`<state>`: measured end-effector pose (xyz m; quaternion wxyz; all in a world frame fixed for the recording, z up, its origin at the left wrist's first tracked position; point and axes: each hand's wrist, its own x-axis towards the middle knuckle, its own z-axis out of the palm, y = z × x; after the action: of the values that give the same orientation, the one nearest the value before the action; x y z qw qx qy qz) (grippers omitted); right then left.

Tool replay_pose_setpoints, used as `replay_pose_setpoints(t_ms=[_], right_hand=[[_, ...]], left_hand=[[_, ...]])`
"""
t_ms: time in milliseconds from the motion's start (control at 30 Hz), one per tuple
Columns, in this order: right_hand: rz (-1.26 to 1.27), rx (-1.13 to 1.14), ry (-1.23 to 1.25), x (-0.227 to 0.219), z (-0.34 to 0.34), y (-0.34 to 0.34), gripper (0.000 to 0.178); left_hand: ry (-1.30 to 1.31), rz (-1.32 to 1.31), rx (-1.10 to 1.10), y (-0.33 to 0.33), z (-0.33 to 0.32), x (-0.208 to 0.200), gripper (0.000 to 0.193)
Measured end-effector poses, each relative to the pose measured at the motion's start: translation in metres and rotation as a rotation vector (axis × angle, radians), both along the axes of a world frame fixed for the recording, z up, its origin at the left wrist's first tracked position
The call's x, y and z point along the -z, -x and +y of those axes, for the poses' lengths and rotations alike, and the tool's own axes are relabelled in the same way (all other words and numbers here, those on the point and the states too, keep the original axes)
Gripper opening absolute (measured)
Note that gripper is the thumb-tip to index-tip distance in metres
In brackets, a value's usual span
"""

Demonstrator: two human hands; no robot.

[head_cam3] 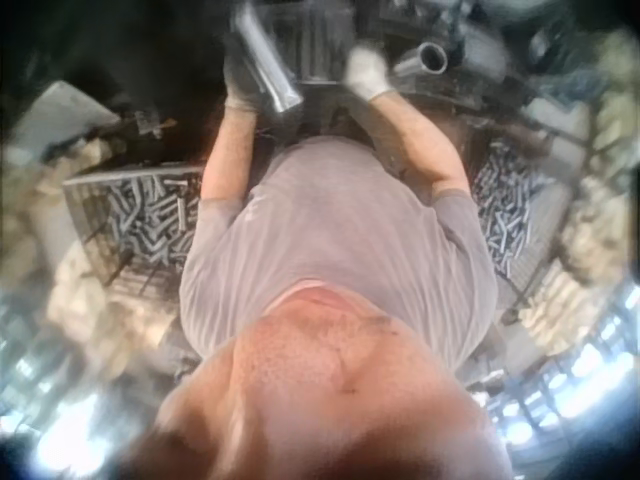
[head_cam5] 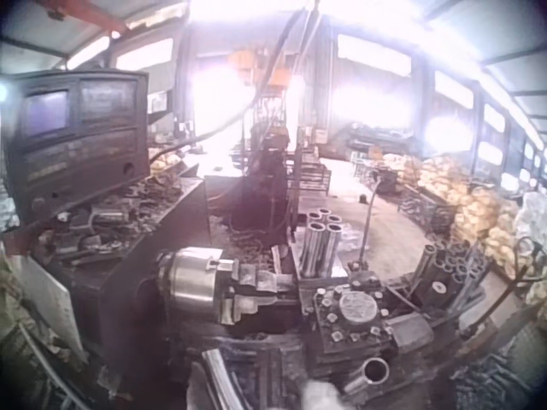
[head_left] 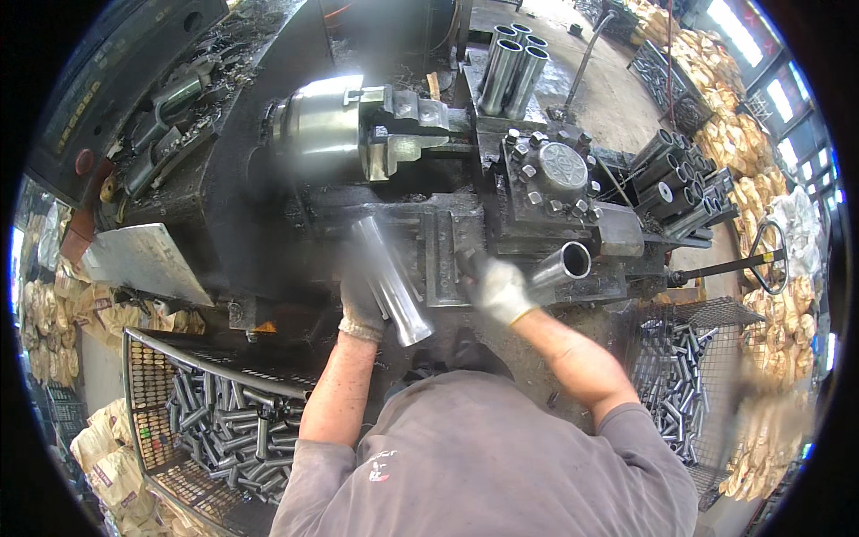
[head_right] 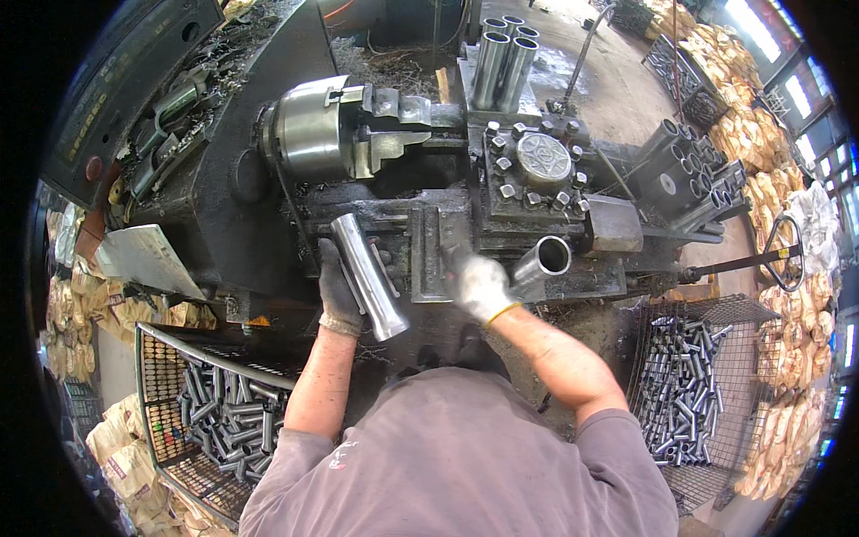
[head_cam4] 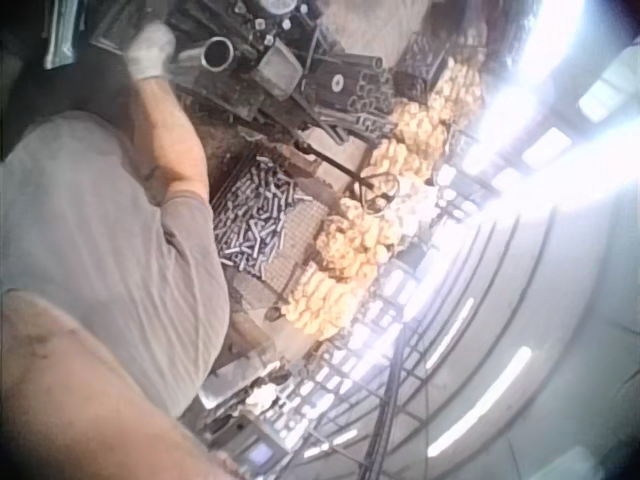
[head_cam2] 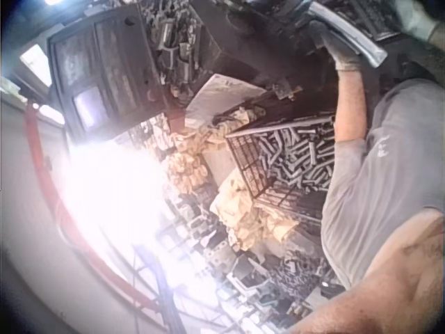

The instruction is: The person repeatedly loads cylindrical metal rods into a lathe chuck, operates the machine, and removes the finished parts. They place the finished parts into a wire basket and continue the cycle with new rods from a nearby stack.

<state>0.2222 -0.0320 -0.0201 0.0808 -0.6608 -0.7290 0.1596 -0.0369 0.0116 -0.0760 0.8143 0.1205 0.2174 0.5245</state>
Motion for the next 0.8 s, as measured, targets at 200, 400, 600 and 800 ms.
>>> replay_pose_setpoints(t_ms=[200, 400, 600, 800], right_hand=[[0.771, 0.137, 0.313, -0.112, 0.012, 0.004, 0.052], [0.881, 0.277, 0.353, -0.119, -0.002, 0.015, 0.066], [0.573, -0.436, -0.125, -0.249, 0.037, -0.028, 0.077], [-0.617, -0.318, -0.272, -0.242, 0.202, -0.098, 0.079]], left_hand=[[-0.102, 0.125, -0.159, -0.029, -0.013, -0.036, 0.090], [-0.484, 0.500, 0.033, -0.086, -0.020, -0.132, 0.091], [-1.506, 2.662, -0.006, -0.104, 0.083, 0.002, 0.033], [-0.296, 0.943, -0.154, -0.065, 0.050, -0.067, 0.035]])
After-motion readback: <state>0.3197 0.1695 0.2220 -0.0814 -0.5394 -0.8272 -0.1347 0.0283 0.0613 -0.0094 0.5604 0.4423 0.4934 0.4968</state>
